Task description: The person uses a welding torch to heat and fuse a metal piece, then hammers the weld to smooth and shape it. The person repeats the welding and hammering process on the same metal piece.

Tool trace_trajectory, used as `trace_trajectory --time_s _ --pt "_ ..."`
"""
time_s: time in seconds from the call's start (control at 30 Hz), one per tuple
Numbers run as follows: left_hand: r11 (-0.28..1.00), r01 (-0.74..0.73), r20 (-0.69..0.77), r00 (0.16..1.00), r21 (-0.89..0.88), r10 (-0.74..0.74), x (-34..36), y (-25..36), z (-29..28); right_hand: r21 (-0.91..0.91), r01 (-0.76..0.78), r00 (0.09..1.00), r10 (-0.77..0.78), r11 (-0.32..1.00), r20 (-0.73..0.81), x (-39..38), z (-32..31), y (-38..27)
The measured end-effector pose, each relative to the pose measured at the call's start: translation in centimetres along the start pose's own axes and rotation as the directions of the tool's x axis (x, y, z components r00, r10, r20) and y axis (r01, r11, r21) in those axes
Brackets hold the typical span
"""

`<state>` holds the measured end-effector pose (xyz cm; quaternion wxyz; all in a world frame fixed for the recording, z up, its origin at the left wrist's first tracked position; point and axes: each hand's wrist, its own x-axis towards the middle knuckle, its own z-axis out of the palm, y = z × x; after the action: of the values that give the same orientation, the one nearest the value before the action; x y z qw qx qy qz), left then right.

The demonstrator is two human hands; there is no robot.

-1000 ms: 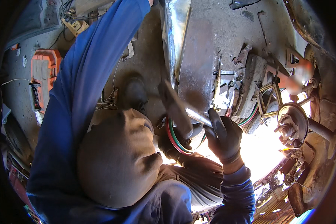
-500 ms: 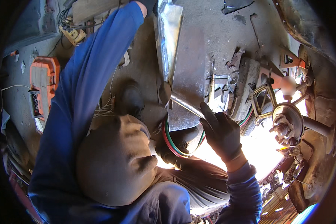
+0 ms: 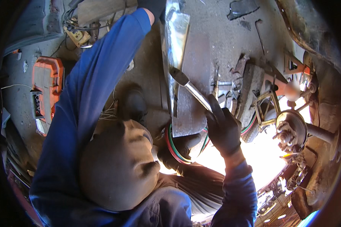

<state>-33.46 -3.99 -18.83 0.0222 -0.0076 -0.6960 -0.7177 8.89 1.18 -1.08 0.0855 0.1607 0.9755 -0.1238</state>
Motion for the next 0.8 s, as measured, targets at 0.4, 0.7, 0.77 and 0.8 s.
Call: trace_trajectory --time_s 0.4,0.7,0.77,0.8 --pt "0.998 0.066 0.011 0.998 0.015 -0.066 -0.8 -0.3 0.2 0.28 0.074 0.996 -0.055 0.957 -0.073 1.4 -0.6 0.0" --pt "0.994 0.088 0.012 0.996 0.064 -0.089 -2.7 0.3 -0.1 0.205 0.096 0.989 -0.069 0.974 -0.134 3.6 -0.4 -0.7" --pt "0.996 0.079 0.003 0.997 0.036 -0.079 -2.4 0.6 0.0 0.191 0.029 0.995 -0.01 0.981 -0.103 4.2 -0.1 -0.4" --pt "0.999 0.048 -0.002 0.999 0.015 -0.048 -2.4 0.6 -0.2 0.116 -0.021 0.994 0.033 0.993 -0.105 4.2 -0.3 -0.3"
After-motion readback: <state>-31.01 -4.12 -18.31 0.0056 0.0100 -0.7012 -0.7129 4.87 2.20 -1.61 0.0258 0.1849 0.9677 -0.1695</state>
